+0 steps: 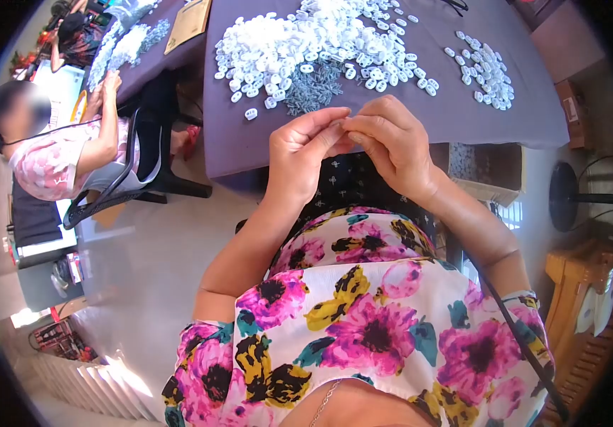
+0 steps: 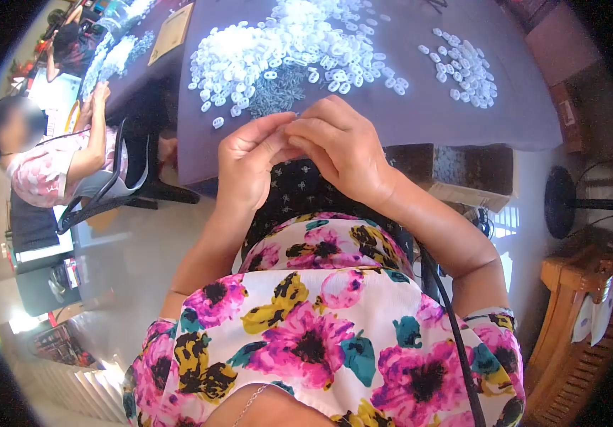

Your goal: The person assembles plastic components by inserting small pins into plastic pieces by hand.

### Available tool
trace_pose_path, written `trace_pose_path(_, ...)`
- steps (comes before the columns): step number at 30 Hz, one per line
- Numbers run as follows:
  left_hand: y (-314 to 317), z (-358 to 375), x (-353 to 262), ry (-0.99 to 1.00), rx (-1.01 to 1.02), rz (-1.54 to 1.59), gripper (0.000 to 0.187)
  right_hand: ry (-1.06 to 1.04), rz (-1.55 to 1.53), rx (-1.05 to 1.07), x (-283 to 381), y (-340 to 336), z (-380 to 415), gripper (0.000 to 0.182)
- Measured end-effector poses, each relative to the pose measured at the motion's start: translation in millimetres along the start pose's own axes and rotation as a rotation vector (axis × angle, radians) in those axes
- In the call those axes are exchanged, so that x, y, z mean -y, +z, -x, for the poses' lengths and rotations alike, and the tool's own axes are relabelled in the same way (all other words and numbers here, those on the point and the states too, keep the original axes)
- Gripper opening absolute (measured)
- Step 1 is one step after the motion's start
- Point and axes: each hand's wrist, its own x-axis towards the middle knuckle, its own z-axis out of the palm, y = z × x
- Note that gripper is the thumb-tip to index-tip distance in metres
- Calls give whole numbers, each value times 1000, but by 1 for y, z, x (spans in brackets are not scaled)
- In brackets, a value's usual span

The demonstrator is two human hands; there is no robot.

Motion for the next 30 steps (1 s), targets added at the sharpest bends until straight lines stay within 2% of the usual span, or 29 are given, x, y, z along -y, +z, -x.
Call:
trace_pose_path(5, 0, -1, -5, -32, 45, 7, 25, -5, 29, -64, 1, 1, 3, 14)
trace_pose_path(8, 7, 5, -22, -70, 93, -38, 27, 243, -196, -47, 4, -8, 0, 7)
trace_pose_path(12, 3, 5, -30, -88, 161, -107, 30, 315, -358, 13, 3, -16, -7, 10)
trace_pose_path(13, 3, 5, -29, -88, 165, -110, 30, 377, -498, 4, 0, -14, -6, 12)
trace_pose_path(14, 3, 5, -26, -56, 180, -66, 31, 440, -639, -4, -1, -13, -5, 15)
trace_pose_path(17, 2, 5, -18, 6, 208, 8, 32, 478, -754, 15, 7, -17, -5, 15)
trace_pose_path(21, -2, 3, -10, 138, 241, 19, 32, 412, -625, 6, 13, -16, -5, 14)
trace_pose_path(25, 1, 5, -11, 141, 215, 38, 31, 310, -453, 9, 12, -16, -8, 10)
trace_pose_path(30, 3, 9, -10, 208, 149, -121, 29, 162, -226, 20, 12, -15, -4, 10)
